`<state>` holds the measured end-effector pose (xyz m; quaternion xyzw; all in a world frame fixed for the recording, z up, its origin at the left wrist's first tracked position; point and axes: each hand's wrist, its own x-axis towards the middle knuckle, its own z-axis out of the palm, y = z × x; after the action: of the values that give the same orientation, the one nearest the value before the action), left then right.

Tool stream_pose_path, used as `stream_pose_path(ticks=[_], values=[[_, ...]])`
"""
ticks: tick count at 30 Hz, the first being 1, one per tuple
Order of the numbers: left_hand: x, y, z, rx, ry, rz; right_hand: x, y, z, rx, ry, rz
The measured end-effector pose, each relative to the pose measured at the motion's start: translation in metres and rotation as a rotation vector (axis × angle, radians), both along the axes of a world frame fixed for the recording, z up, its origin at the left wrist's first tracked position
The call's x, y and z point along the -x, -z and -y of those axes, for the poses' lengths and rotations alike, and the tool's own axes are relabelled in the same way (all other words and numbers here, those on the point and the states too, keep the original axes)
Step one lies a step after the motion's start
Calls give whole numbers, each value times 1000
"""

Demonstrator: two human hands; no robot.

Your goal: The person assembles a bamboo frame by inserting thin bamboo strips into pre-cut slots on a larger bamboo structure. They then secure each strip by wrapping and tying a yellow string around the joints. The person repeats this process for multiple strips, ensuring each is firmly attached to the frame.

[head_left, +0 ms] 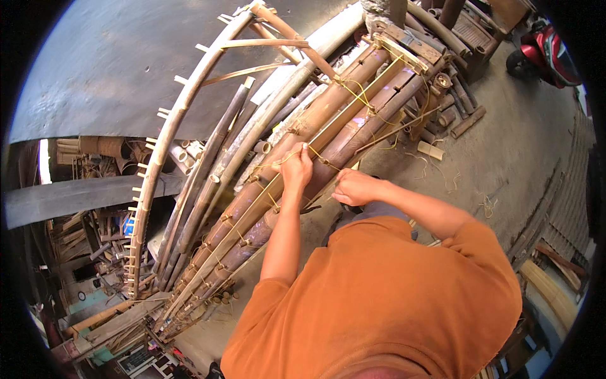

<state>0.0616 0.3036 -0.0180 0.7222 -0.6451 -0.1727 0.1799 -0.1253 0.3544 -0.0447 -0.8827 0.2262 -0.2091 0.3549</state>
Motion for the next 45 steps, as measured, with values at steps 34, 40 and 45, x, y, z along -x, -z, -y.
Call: stream_pose_path(ticks=[34,40,45], values=[[-186,18,-80,-59,170,-186,-267,-55,64,23,613,-453],[-200,21,-81,-125,135,-189,-211,-124,-26,-635,106,264],[-184,-6,-73,26,191,-298,-187,17,-104,-40,213,224]])
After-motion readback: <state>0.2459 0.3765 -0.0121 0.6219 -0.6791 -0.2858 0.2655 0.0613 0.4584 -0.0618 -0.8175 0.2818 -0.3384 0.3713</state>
